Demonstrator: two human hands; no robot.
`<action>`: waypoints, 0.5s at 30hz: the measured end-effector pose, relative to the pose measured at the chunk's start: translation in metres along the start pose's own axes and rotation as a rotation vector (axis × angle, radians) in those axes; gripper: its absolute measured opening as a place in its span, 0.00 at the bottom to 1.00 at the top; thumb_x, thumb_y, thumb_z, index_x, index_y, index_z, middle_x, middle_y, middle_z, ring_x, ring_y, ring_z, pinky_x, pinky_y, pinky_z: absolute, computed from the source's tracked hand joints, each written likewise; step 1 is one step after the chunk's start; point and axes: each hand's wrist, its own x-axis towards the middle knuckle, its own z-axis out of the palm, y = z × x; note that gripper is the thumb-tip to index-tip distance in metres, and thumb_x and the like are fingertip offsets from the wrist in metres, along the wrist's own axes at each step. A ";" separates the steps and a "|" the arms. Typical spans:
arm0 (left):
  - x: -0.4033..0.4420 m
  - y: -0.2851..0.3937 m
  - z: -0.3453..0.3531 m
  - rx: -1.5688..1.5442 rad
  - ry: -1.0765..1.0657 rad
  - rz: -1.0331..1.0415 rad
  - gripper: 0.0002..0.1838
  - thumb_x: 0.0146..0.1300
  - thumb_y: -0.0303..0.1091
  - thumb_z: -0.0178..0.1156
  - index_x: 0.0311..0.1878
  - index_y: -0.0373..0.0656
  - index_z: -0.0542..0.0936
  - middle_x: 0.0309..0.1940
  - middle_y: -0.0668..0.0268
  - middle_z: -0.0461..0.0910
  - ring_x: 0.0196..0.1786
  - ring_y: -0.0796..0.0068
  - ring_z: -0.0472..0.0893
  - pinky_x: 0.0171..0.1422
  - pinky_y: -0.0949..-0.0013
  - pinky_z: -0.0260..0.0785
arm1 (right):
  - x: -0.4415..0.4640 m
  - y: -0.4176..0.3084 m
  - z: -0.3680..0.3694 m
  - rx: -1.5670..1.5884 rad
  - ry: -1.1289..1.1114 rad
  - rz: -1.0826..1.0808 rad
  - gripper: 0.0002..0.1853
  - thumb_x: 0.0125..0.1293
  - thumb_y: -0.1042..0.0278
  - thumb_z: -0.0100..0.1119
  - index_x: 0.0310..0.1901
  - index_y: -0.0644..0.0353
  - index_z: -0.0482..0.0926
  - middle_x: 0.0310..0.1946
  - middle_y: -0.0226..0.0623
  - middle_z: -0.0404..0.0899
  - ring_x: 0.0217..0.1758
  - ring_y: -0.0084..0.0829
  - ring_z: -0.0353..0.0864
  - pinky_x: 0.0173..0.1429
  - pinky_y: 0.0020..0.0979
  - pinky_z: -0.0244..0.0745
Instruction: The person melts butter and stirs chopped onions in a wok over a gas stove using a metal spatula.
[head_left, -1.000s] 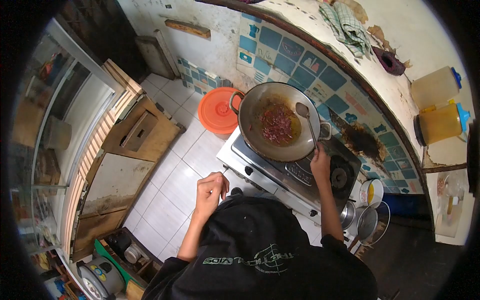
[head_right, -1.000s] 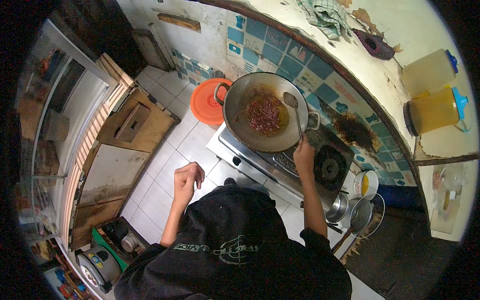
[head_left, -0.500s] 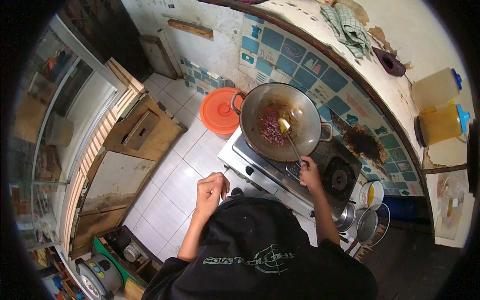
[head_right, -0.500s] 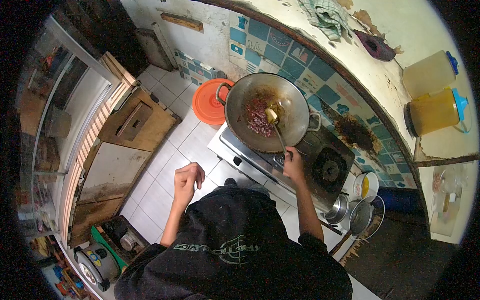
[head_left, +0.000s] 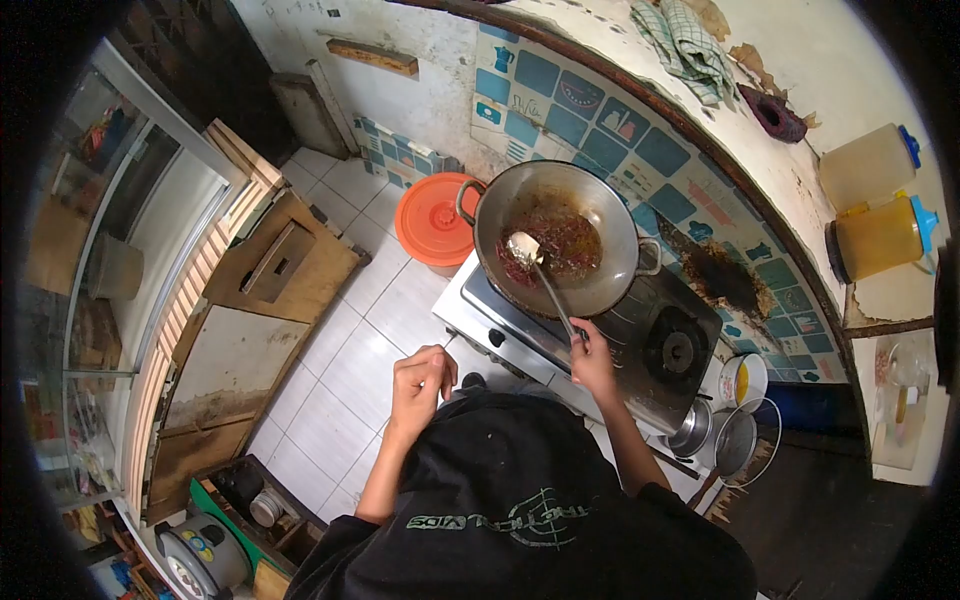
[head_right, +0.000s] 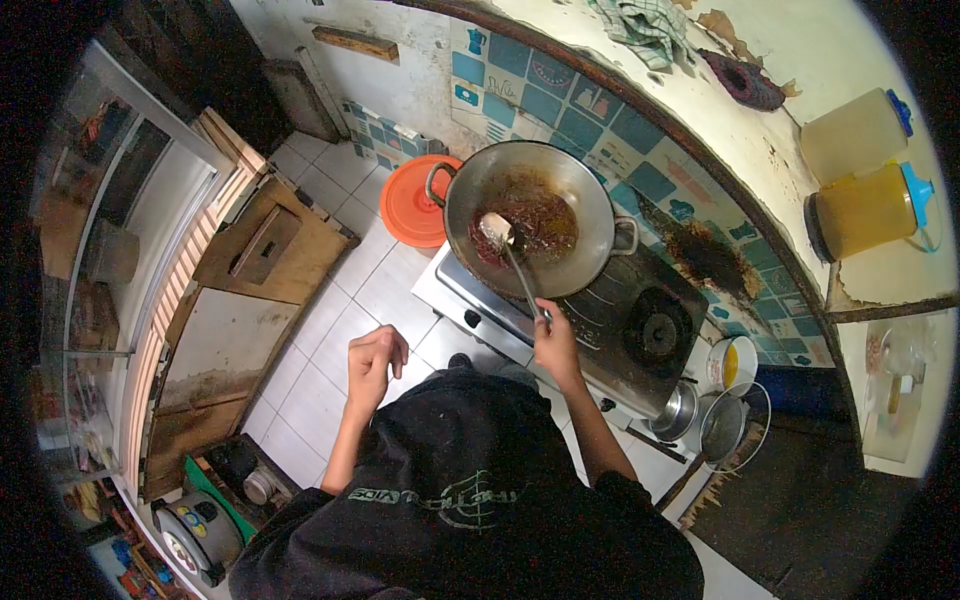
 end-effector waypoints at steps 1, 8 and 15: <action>0.000 0.000 0.000 -0.001 0.002 -0.003 0.25 0.74 0.29 0.43 0.17 0.32 0.72 0.16 0.63 0.73 0.22 0.74 0.70 0.37 0.69 0.64 | -0.003 -0.002 0.001 -0.170 0.056 -0.162 0.16 0.71 0.71 0.47 0.60 0.55 0.71 0.18 0.42 0.71 0.14 0.36 0.69 0.20 0.37 0.63; -0.003 0.000 -0.003 0.006 0.010 -0.003 0.26 0.74 0.29 0.43 0.16 0.33 0.71 0.16 0.63 0.73 0.22 0.74 0.70 0.37 0.69 0.64 | -0.022 -0.039 0.010 -0.372 0.092 -0.293 0.18 0.69 0.73 0.49 0.60 0.59 0.71 0.23 0.59 0.76 0.28 0.57 0.80 0.32 0.48 0.71; -0.004 -0.001 -0.003 0.002 0.011 0.007 0.27 0.75 0.30 0.43 0.15 0.33 0.71 0.15 0.63 0.72 0.22 0.74 0.71 0.38 0.69 0.64 | -0.025 -0.039 0.013 -0.405 0.059 -0.218 0.18 0.69 0.74 0.48 0.59 0.60 0.71 0.23 0.58 0.77 0.28 0.57 0.80 0.33 0.47 0.72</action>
